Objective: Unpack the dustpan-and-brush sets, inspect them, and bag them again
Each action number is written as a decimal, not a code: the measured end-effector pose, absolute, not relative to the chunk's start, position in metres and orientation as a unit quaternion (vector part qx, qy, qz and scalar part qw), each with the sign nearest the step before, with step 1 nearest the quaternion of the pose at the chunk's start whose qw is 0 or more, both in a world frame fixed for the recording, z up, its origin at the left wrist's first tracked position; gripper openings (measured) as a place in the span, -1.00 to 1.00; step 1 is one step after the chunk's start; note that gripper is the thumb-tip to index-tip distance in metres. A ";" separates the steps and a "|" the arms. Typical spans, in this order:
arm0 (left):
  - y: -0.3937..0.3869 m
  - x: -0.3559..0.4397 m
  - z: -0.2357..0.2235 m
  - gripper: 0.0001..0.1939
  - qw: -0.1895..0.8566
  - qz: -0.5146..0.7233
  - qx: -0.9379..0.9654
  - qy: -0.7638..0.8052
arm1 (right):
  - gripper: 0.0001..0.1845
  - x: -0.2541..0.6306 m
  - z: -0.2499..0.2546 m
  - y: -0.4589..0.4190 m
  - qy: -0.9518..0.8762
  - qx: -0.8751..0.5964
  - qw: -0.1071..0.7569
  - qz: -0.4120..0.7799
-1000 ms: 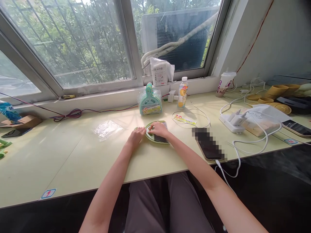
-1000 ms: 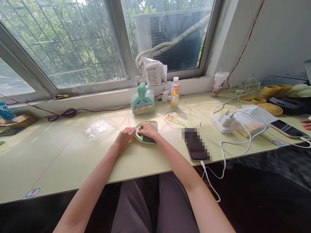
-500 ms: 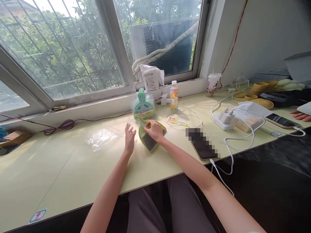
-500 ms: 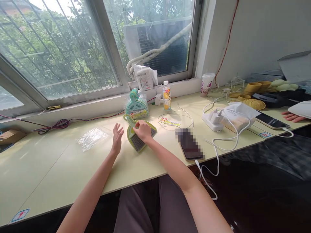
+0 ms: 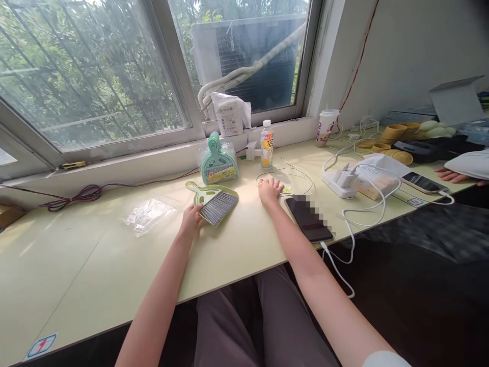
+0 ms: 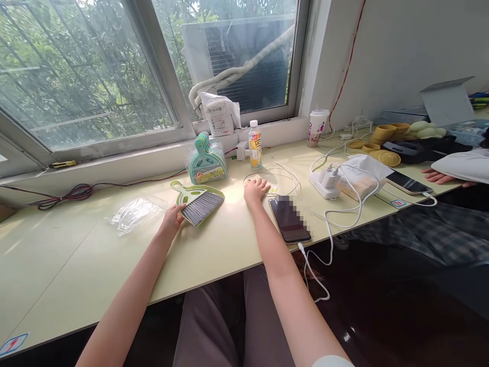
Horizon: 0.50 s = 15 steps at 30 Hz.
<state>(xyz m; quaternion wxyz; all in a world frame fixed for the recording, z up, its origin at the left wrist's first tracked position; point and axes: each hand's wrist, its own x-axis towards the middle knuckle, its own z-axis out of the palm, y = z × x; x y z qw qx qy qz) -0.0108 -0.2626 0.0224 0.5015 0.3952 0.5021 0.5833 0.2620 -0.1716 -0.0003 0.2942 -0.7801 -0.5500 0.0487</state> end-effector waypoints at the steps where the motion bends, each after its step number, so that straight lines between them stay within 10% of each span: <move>1: -0.263 -0.011 0.023 -0.70 0.512 0.588 0.377 0.500 | -0.62 0.265 -0.004 -0.169 -0.558 -0.779 0.280 0.062; 15: -0.270 -0.003 0.025 -0.72 0.563 0.573 0.349 0.483 | -0.62 0.272 -0.003 -0.162 -0.540 -0.683 0.478 0.114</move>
